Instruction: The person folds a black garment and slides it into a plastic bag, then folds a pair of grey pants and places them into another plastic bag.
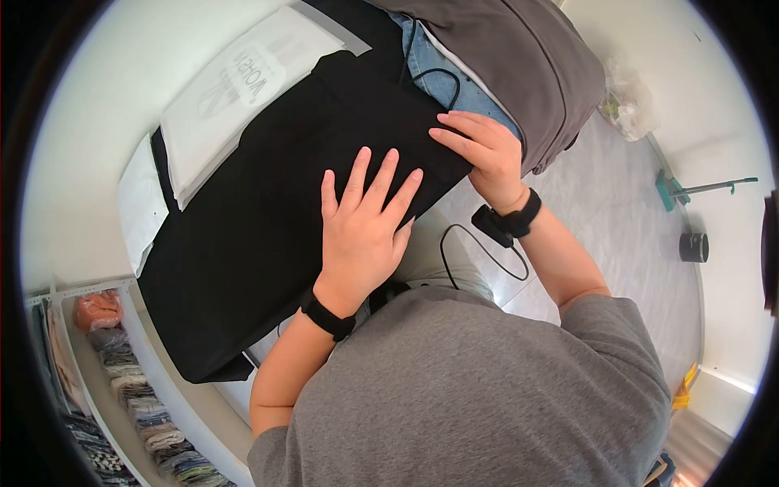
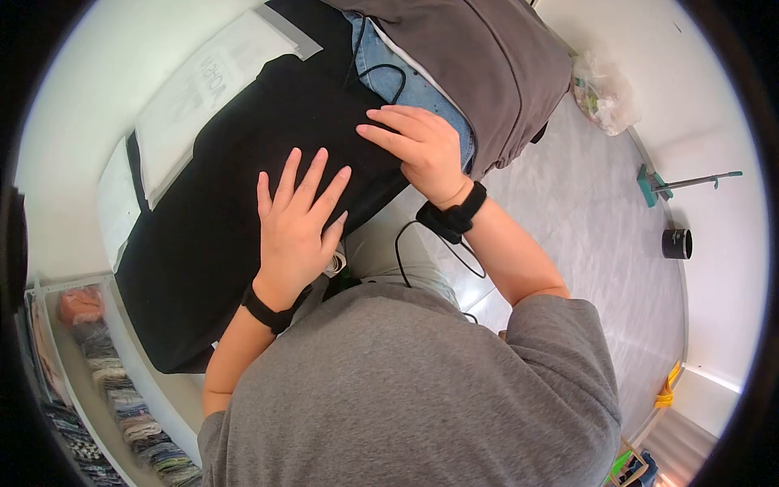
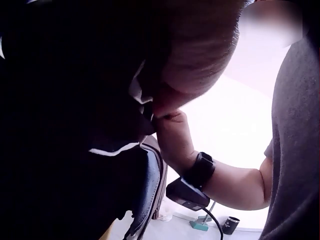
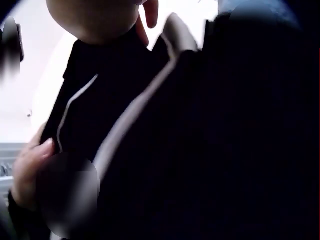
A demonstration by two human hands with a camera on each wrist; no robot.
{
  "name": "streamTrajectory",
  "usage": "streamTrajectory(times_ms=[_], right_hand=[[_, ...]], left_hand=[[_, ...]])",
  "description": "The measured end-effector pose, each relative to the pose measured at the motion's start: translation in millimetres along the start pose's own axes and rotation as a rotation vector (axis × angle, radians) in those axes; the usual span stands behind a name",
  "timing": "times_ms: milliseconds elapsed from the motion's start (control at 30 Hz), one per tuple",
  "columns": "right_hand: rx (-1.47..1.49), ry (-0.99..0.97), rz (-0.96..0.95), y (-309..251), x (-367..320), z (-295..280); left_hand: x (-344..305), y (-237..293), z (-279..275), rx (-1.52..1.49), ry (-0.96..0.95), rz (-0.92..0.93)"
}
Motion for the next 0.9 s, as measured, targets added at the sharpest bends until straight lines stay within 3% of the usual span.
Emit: streamTrajectory(times_ms=[133, 233, 333, 367, 433, 500, 567, 600, 633, 667, 700, 733, 767, 833, 867, 900], right_hand=[[-0.049, -0.069, -0.018, 14, -23, 26], [0.065, -0.134, 0.095, 22, -26, 30], [0.170, -0.378, 0.303, 22, -17, 31], [0.107, -0.367, 0.297, 7, 0, 13], [0.249, -0.319, 0.124, -24, 19, -4], [0.277, -0.369, 0.100, -46, 19, 17], [0.173, -0.426, 0.101, -48, 11, 47], [0.071, -0.437, 0.038, -50, 7, 55], [-0.032, -0.446, -0.023, -55, 6, 59], [-0.065, -0.446, -0.026, -56, 7, 59], [-0.064, -0.433, -0.034, -57, 8, 58], [-0.047, -0.441, -0.022, -57, 7, 58], [-0.030, -0.450, -0.011, -56, 7, 58], [-0.030, -0.431, -0.021, -57, 7, 58], [-0.035, -0.440, -0.022, -57, 8, 58], [-0.041, -0.448, -0.020, -57, 7, 58]], left_hand=[[-3, -2, 17, 0.046, -0.110, 0.032], [-3, -5, 25, 0.070, -0.177, 0.027], [-1, -7, 24, -0.001, -0.205, 0.001], [-2, -7, 23, -0.003, -0.201, 0.002], [-3, -7, 22, -0.007, -0.192, 0.008], [-3, -7, 15, -0.022, -0.197, -0.002], [-6, -7, 2, -0.281, -0.233, 0.062], [-11, -19, -15, -0.541, -0.160, 0.109], [-18, -40, -42, -0.801, 0.057, 0.018], [-30, -62, -74, -0.702, 0.363, -0.037], [-55, -99, -87, -0.630, 0.611, -0.365], [-80, -139, -81, -0.851, 0.837, -0.555], [-91, -162, -65, -1.191, 0.905, -0.728], [-95, -180, -27, -1.717, 0.735, -1.009], [-91, -183, -29, -1.719, 0.741, -0.998], [-76, -175, -21, -1.875, 0.578, -0.981]])
Point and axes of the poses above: each hand's wrist, its own x-axis towards the middle knuckle, its own z-axis out of the palm, y = z × x, the point moved 9 cm from there along x, towards the middle knuckle, and after that the axes turned 15 degrees about -x, right-handed, at the moved point
